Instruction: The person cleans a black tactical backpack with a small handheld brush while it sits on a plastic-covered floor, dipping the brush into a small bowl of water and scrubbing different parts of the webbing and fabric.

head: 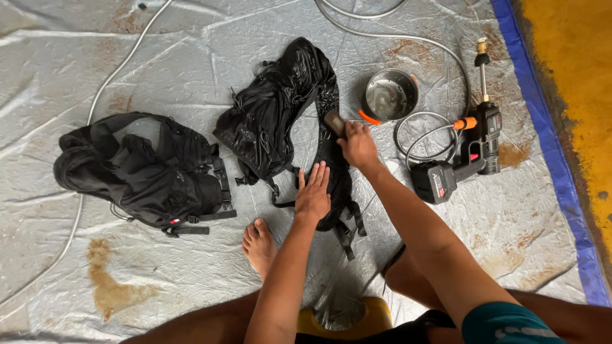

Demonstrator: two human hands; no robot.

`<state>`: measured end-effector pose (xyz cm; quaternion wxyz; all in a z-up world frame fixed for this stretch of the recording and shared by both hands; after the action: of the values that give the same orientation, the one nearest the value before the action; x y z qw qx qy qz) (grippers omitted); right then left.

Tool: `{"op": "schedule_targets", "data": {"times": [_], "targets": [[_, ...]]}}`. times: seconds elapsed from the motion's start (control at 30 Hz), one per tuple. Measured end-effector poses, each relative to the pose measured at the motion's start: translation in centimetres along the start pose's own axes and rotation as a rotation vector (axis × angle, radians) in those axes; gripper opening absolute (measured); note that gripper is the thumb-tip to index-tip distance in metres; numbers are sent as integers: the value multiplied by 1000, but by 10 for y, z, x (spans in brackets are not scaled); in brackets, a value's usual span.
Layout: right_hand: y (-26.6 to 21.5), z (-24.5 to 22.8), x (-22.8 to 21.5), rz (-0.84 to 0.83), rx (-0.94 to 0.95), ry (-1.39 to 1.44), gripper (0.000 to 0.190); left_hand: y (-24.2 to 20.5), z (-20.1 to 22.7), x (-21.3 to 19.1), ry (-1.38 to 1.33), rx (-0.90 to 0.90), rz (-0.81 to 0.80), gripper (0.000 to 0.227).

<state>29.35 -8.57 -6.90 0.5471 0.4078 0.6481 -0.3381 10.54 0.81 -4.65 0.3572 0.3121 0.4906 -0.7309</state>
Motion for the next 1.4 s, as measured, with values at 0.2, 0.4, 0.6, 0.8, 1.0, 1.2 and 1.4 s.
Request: {"op": "schedule_targets", "data": {"times": [0.2, 0.4, 0.6, 0.8, 1.0, 1.2, 1.4], "targets": [[-15, -2, 8, 58, -153, -64, 68, 6, -3, 3, -3, 1, -24, 83], [-58, -46, -46, -63, -351, -17, 69, 10, -4, 6, -60, -37, -90, 83], [-71, -39, -14, 15, -374, 14, 70, 15, -7, 16, -62, -50, -91, 79], [-71, -19, -18, 3, -207, 30, 63, 5, -2, 1, -31, -42, -131, 84], [-74, -11, -28, 30, -120, -41, 69, 7, -3, 5, -17, -37, -113, 87], [-46, -1, -24, -39, 52, -30, 69, 7, -3, 3, -30, -45, -116, 88], [-32, -10, -9, -68, 53, -53, 66, 9, -5, 6, -38, -48, -130, 88]]}}
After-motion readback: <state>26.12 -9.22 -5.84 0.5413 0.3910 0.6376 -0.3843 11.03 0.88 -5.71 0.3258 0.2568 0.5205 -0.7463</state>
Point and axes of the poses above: each hand's wrist, its own y-axis towards the middle knuckle, its own x-axis out of the palm, z = x × y, the point moved 8 cm from there along y, towards the middle knuckle, and after that the axes turned 11 degrees about x, right-handed, at the moved point
